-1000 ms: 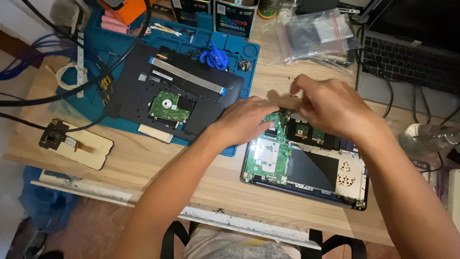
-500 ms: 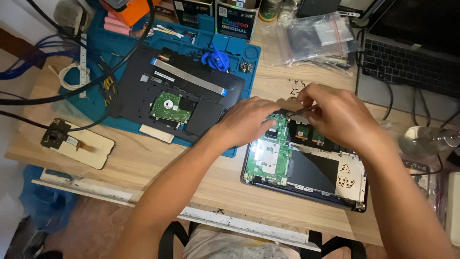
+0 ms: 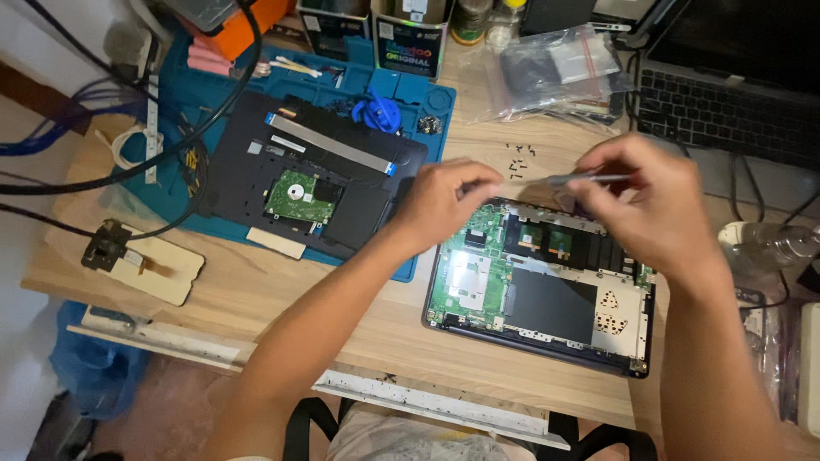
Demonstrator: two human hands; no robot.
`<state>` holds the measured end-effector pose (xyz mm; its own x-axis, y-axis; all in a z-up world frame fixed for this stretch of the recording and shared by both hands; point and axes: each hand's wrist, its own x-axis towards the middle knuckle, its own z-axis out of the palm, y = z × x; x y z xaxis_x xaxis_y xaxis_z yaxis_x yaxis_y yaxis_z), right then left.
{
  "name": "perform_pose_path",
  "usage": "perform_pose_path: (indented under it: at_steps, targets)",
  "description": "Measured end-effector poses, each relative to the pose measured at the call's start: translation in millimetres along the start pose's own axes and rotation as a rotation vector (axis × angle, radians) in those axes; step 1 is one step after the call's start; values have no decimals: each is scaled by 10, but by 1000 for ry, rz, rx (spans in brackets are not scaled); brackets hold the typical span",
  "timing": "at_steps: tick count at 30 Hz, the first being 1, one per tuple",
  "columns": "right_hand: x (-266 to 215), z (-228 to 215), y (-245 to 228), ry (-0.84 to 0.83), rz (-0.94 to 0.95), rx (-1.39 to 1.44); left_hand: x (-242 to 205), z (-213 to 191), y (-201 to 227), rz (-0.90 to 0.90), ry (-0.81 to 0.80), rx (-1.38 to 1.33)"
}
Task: The person works on a disassembled laptop placed on a wooden desk. They use a screwdriver to loosen screws on the motherboard and remove a metal bracket. The person then detaches a ribbon cable and lifts the motherboard out of the chassis.
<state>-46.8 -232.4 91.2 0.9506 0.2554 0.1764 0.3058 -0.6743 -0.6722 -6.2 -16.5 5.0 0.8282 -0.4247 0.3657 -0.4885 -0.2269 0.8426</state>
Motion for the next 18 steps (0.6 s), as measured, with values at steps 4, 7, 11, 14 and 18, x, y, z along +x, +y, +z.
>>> perform_pose_path:
  at_steps: [4, 7, 11, 14, 18]
  targets:
    - [-164, -57, 58, 185, 92, 9, 235, 43, -247, -28, -92, 89]
    - [-274, -73, 108, 189, 73, -10, 393, 135, -465, -109, -186, 296]
    - [-381, -93, 218, 196, 154, -27, 509, 222, -714, -129, -286, 532]
    - [-408, -107, 244, 190, 130, -67, 520, 263, -817, -113, -278, 561]
    - [-393, -45, 246, 146, 161, 30, 514, 241, -782, -126, -290, 568]
